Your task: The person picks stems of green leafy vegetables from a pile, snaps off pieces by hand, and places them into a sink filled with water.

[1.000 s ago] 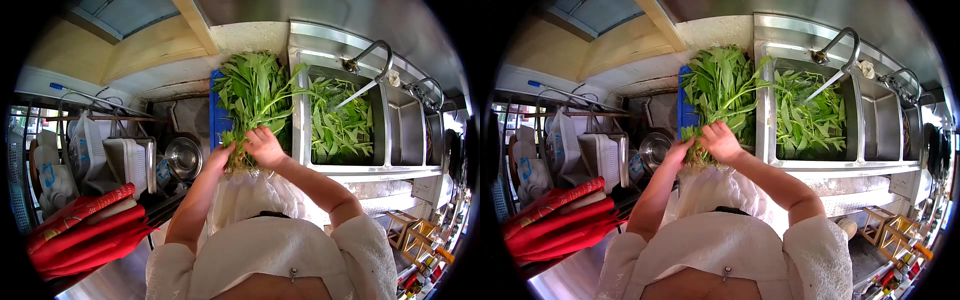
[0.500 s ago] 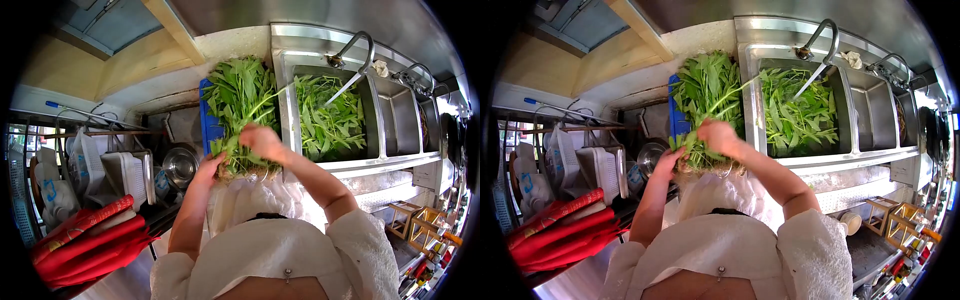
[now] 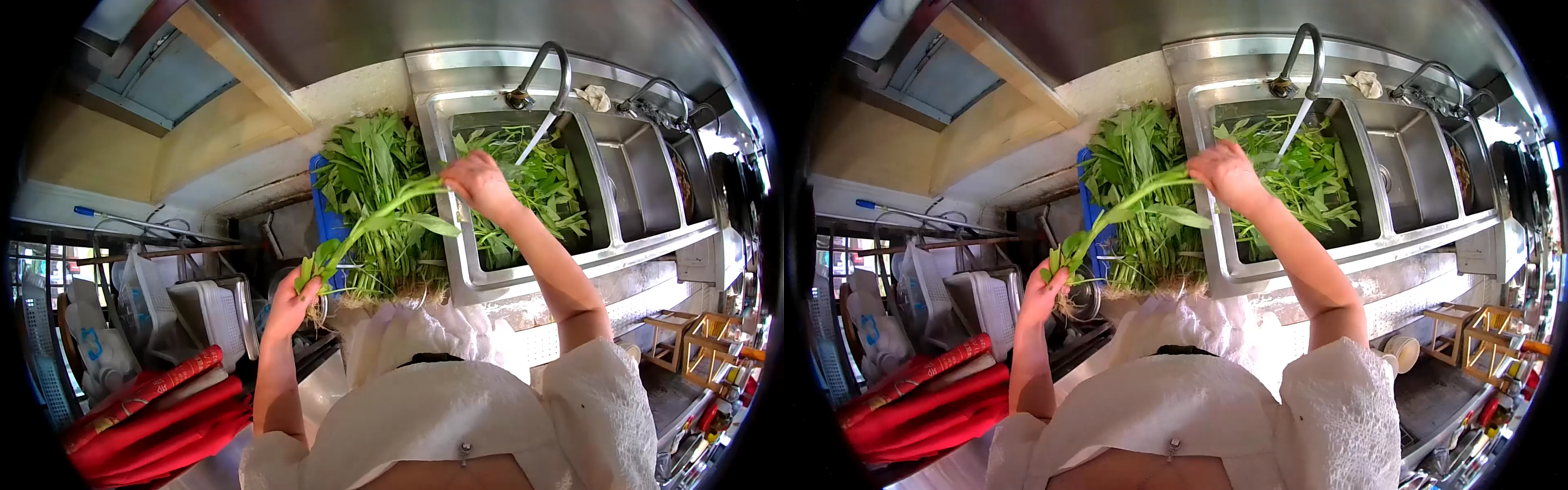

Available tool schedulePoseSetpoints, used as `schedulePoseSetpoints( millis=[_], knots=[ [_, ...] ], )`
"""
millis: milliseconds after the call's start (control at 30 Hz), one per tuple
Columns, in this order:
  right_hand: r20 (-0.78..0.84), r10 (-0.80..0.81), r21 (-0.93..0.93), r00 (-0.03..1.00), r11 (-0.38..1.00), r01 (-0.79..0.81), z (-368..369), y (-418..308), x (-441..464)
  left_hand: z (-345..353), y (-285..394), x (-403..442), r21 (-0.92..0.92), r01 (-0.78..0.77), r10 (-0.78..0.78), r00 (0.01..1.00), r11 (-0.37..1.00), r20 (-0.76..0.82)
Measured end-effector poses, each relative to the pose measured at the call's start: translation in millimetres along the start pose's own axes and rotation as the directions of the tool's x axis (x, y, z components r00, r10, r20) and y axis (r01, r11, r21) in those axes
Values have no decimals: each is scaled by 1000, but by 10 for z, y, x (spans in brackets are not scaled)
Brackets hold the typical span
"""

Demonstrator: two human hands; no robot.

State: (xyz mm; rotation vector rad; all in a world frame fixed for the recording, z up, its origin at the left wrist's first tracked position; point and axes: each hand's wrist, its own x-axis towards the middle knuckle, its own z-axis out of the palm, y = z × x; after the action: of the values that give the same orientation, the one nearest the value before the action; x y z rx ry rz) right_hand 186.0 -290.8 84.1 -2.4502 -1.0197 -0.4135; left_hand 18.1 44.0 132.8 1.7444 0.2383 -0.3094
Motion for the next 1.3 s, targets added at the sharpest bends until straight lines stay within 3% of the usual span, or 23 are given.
schedulePoseSetpoints(
  millis=[33,100,233,267,300,433,500,567,633,700,767,833,900,967,1000,1033,1100,1133,1167,1233,1300],
  knots=[
    [-4,1,-1,1000,1000,-1,7,-4,-33,19,9,30,3,-3,3,1000,1000,1],
    [97,16,181,995,983,-33,41,-22,-106,55,-44,95,-26,-6,6,1000,1000,-6],
    [40,151,198,988,968,-156,62,3,-333,215,-269,247,-159,-18,20,1000,987,12],
    [1,193,221,981,957,-188,96,21,-404,282,-308,264,-261,43,-47,999,964,-10],
    [12,207,186,978,961,-205,106,50,-467,352,-332,286,-356,103,-119,993,929,-23],
    [-36,238,31,971,971,-237,142,154,-706,621,-388,356,-488,120,-139,990,865,-2],
    [-46,262,-12,964,965,-262,140,169,-772,722,-378,384,-480,132,-156,988,867,-10],
    [3,442,91,897,893,-441,80,193,-845,799,-345,395,-449,130,-147,989,884,-4],
    [41,450,128,892,883,-451,50,223,-907,845,-360,398,-440,146,-168,986,886,-13],
    [4,366,232,931,905,-357,104,292,-1002,906,-341,392,-456,143,-172,985,878,-23],
    [24,408,290,913,871,-397,122,343,-1067,947,-341,359,-441,143,-165,986,886,-11],
    [151,737,568,658,481,-668,210,468,-1113,989,-332,299,-86,88,-86,996,992,30],
    [105,947,594,304,186,-783,446,980,-1257,1007,-457,277,-98,77,-71,995,992,67],
    [-63,930,168,363,368,-914,193,1161,-1332,1014,-472,261,-66,48,-45,998,997,44],
    [-269,795,-115,544,534,-837,146,1104,-1313,1011,-476,274,7,-12,12,999,1000,34],
    [-262,796,-114,546,537,-836,124,1034,-1288,1006,-480,254,7,-6,6,1000,1000,29],
    [-235,489,44,840,869,-493,20,756,-1159,1008,-432,247,-74,37,-34,999,997,40],
    [-184,378,-5,907,923,-385,-26,523,-1089,981,-488,277,-139,158,-152,987,978,50],
    [-129,260,-47,957,962,-267,-42,307,-1036,995,-469,287,-140,156,-150,987,978,47],
    [-92,134,-88,987,986,-143,-10,87,-975,1032,-398,281,-434,322,-296,947,842,127],
    [-80,142,-70,987,987,-148,74,87,-975,1044,-295,276,-425,392,-352,920,816,173]
  ],
)
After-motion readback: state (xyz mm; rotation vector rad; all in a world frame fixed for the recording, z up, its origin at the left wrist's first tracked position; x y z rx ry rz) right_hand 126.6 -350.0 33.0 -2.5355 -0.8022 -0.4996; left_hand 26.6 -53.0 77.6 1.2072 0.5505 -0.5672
